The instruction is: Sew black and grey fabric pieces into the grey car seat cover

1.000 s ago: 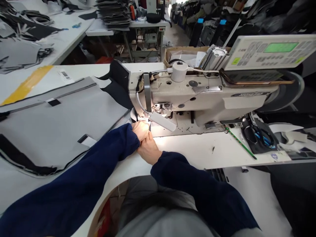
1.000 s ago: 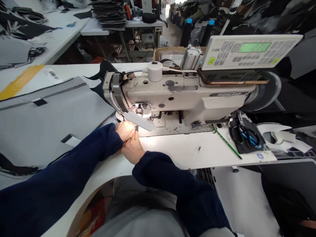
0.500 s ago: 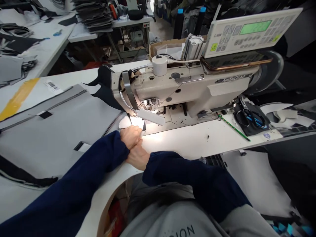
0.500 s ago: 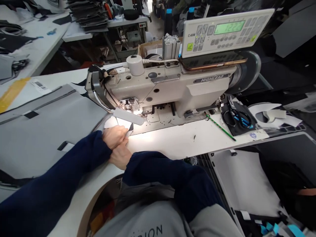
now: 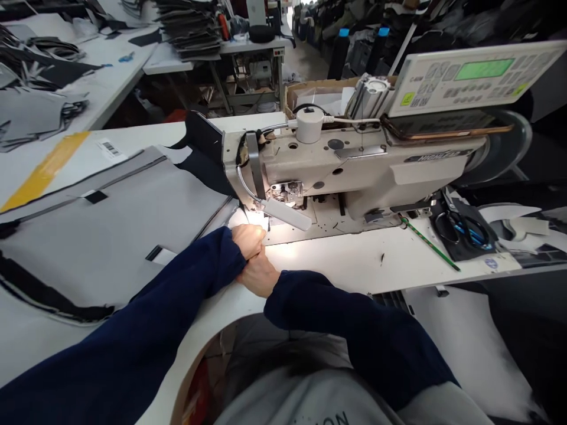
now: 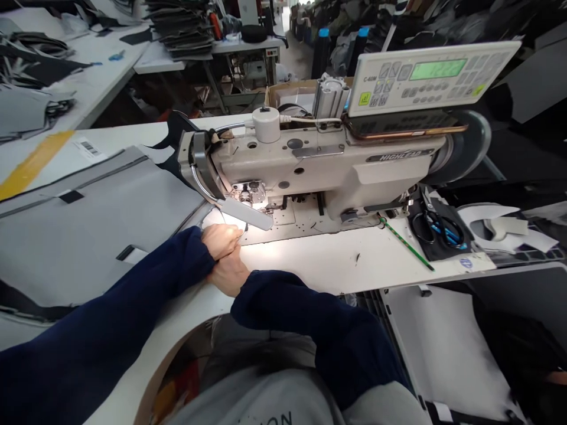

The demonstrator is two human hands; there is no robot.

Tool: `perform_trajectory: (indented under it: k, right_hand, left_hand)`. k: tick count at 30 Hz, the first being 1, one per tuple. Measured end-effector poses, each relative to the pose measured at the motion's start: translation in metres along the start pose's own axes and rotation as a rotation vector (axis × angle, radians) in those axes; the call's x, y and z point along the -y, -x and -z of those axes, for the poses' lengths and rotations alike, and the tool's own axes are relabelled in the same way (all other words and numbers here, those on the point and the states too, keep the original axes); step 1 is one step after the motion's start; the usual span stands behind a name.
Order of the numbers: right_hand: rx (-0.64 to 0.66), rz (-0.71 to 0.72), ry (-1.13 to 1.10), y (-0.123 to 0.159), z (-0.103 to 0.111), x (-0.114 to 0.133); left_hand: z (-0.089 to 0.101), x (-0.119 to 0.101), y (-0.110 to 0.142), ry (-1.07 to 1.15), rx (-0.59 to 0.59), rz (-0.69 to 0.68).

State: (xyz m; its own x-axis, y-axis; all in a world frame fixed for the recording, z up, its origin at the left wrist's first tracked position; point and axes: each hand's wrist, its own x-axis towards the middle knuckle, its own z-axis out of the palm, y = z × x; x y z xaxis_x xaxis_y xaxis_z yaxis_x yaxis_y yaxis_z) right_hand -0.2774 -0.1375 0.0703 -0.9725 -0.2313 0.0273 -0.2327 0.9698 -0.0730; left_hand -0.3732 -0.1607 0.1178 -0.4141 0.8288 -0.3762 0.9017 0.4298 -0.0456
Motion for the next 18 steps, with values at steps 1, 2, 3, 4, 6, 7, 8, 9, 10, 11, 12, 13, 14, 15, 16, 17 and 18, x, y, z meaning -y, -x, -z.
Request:
perform_trajectory:
  k: [1,2,3,4,6,7,8,9,10,11,12,13,14,15,16,17,18]
  right_hand:
    - [0.007,0.004,0.019,-0.001,-0.002,-0.002]
    - [0.008,0.007,0.027,-0.002,-0.003,-0.004]
    - [0.006,0.016,0.034,-0.003,-0.004,-0.006]
    - [0.001,0.024,0.036,-0.004,-0.004,-0.008]
    - [0.006,0.031,0.032,-0.004,-0.003,-0.011]
    - [0.019,0.029,0.028,-0.005,-0.002,-0.012]
    - [0.033,0.023,0.02,-0.006,-0.002,-0.013]
    - [0.047,0.014,0.009,-0.006,-0.001,-0.014]
    - [0.054,0.004,-0.002,-0.007,-0.001,-0.015]
    - [0.054,-0.007,-0.012,-0.008,-0.001,-0.016]
    - [0.045,-0.023,-0.018,-0.008,-0.002,-0.018]
    - [0.029,-0.043,-0.017,-0.008,-0.004,-0.02]
    - [0.004,-0.059,-0.012,-0.007,-0.006,-0.022]
    - [-0.031,-0.073,-0.006,-0.004,-0.008,-0.024]
    - [-0.075,-0.087,-0.003,0.0,-0.01,-0.025]
    - [-0.123,-0.106,-0.005,0.006,-0.011,-0.025]
    - [-0.172,-0.125,-0.017,0.013,-0.012,-0.025]
  left_hand:
    - [0.0,0.001,-0.002,-0.005,-0.004,-0.001]
    - [0.0,0.002,-0.004,-0.009,-0.009,-0.001]
    - [0.0,0.004,-0.006,-0.011,-0.016,-0.003]
    - [0.0,0.005,-0.009,-0.013,-0.022,-0.006]
    - [-0.001,0.009,-0.013,-0.015,-0.034,-0.015]
    - [-0.001,0.01,-0.016,-0.012,-0.04,-0.016]
    - [-0.001,0.011,-0.018,-0.008,-0.048,-0.019]
    - [-0.001,0.011,-0.021,-0.004,-0.056,-0.018]
    - [-0.001,0.011,-0.023,-0.001,-0.065,-0.016]
    - [0.0,0.009,-0.024,0.001,-0.074,-0.011]
    - [0.002,0.007,-0.023,-0.001,-0.077,-0.011]
    - [0.004,0.005,-0.021,-0.003,-0.079,-0.014]
    - [0.008,0.003,-0.018,-0.001,-0.081,-0.026]
    - [0.012,0.003,-0.012,0.015,-0.084,-0.059]
    - [0.018,0.005,-0.005,0.052,-0.086,-0.124]
    - [0.023,0.011,0.003,0.113,-0.095,-0.214]
    - [0.029,0.02,0.011,0.195,-0.118,-0.31]
